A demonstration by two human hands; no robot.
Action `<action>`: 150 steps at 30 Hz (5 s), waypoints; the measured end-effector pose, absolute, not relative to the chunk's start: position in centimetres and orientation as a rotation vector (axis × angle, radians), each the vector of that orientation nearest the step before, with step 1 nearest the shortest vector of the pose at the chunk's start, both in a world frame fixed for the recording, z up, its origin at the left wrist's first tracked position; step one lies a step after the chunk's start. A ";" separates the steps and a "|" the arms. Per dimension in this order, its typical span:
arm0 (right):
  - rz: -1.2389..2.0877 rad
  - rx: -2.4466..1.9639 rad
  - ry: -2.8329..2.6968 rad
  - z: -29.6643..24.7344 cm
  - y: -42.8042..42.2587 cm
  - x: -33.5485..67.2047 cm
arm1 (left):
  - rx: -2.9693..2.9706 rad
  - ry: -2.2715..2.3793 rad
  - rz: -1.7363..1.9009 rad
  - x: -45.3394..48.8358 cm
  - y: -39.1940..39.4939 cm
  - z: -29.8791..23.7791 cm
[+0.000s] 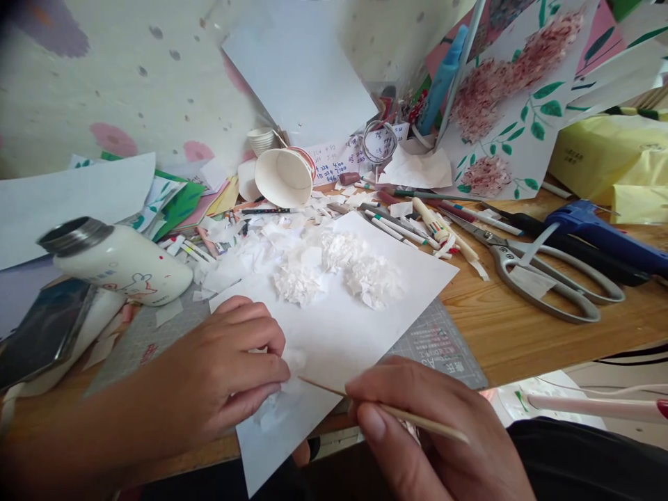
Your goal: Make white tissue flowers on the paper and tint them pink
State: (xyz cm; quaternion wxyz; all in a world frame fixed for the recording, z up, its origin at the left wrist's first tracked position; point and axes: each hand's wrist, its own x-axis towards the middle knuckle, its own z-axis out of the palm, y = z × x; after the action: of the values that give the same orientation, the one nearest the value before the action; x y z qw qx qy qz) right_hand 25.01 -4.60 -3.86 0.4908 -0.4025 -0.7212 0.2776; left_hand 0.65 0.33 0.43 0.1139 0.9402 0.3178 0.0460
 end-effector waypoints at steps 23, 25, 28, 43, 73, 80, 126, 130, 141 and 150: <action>0.927 -1.210 -1.313 -3.3 -4.2 24.4 | 2.759 0.851 0.133 0.5 0.7 -0.1; 1.006 -1.194 -1.412 -3.1 -4.0 24.2 | 2.760 0.841 0.131 0.5 0.7 -0.1; 1.083 -1.149 -1.593 -3.1 -3.8 23.9 | 2.747 0.858 0.130 0.6 0.8 -0.1; 1.554 -1.185 -1.031 -4.3 -2.2 22.4 | 2.593 0.988 0.128 0.9 1.7 -0.8; 1.356 -1.060 -0.779 -2.6 -2.9 23.7 | 2.210 1.780 0.531 3.6 10.7 -1.6; 1.355 -1.059 -0.811 -2.6 -2.9 24.2 | 2.112 1.625 0.710 2.1 9.0 -0.2; 1.181 -1.094 -1.448 -3.0 -3.3 23.0 | 2.359 1.142 0.337 -0.2 0.1 -1.4; 1.167 -1.158 -1.201 -2.6 -3.6 22.9 | 2.362 1.134 0.342 -0.1 0.3 -1.5; 1.410 -1.070 -1.139 -4.2 -3.1 23.0 | 2.318 1.150 0.416 -0.7 0.8 -1.6; 1.384 -1.107 -0.886 -3.0 -2.6 22.6 | 2.284 1.707 0.688 -2.2 6.0 -0.1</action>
State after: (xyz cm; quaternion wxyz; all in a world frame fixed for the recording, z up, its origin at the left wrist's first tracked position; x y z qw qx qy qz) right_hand 22.64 -2.62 -2.99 0.5481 -0.4673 -0.3738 0.5843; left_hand -2.21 6.01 -0.12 0.1038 0.7744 0.5789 0.2333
